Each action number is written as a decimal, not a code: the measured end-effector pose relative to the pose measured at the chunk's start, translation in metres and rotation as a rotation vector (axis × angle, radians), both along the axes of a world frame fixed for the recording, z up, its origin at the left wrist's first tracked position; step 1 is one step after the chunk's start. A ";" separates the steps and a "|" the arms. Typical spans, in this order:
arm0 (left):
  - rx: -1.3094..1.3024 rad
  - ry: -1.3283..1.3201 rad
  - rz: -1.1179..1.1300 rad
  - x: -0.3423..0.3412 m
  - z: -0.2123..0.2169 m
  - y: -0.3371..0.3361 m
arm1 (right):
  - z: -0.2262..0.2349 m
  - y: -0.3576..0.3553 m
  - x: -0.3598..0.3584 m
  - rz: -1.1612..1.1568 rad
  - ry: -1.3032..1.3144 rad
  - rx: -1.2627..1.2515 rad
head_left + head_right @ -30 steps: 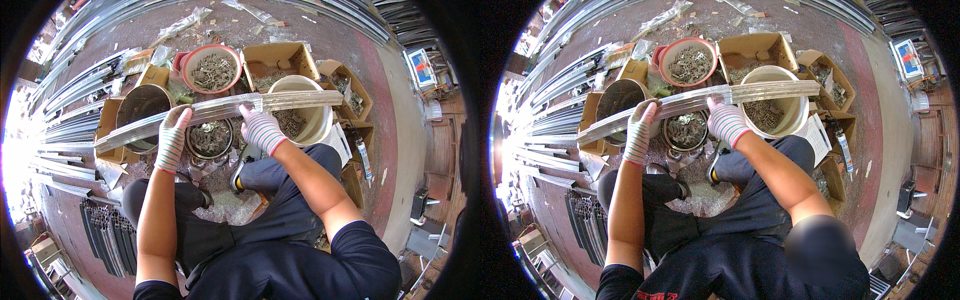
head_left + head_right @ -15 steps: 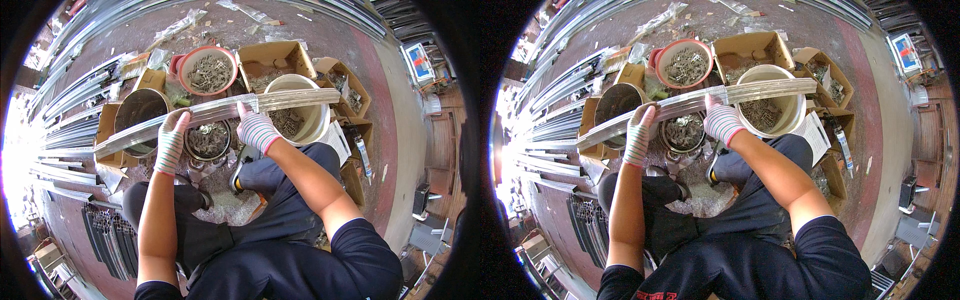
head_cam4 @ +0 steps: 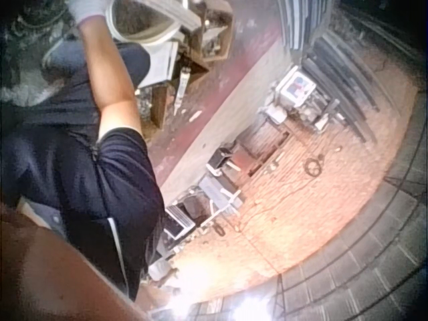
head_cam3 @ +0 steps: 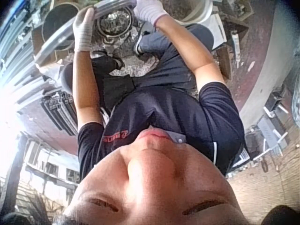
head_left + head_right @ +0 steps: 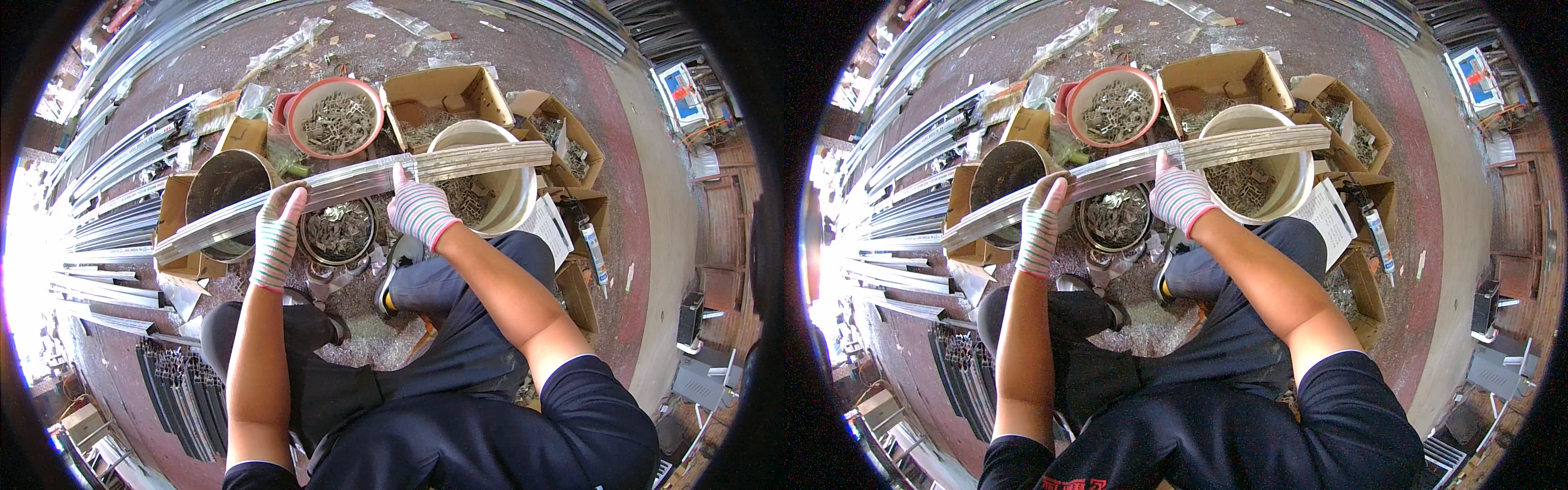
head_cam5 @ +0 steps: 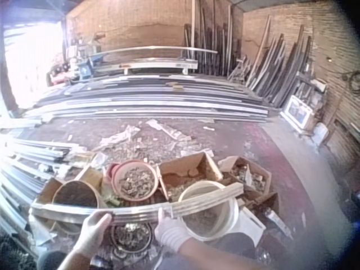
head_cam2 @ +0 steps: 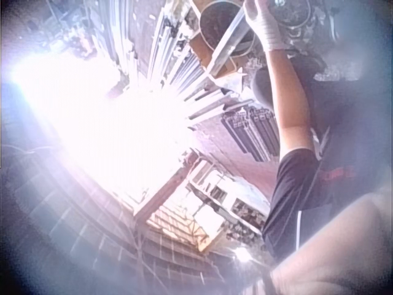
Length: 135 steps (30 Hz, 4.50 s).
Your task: The person sits on the floor and assembles metal profiles by inserting small metal brackets and fasteners into the grooves of the profiles. The person repeatedly picks brackets from a nearby box and secures them onto the metal pieces.
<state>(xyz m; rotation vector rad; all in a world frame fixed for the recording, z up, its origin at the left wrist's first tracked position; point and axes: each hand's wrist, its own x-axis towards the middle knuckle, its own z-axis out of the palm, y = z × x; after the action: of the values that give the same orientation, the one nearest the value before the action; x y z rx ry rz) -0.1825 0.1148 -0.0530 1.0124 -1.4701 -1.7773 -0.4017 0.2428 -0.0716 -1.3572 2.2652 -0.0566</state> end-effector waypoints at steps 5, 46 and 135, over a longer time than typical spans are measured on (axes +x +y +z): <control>-0.006 -0.005 -0.001 0.000 0.000 0.000 | 0.002 0.001 0.001 -0.004 0.029 -0.015; -0.217 -0.426 0.059 0.014 -0.025 -0.030 | -0.009 0.417 -0.080 -0.884 0.441 -0.824; 0.044 0.143 -0.581 -0.074 0.100 0.151 | 0.078 0.324 -0.123 -0.354 -1.152 -1.180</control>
<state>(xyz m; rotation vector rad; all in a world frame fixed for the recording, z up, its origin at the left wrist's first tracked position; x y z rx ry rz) -0.2565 0.2655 0.0473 0.4820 -1.7543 -2.2306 -0.5251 0.5663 0.0061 -0.8380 1.2932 -1.9415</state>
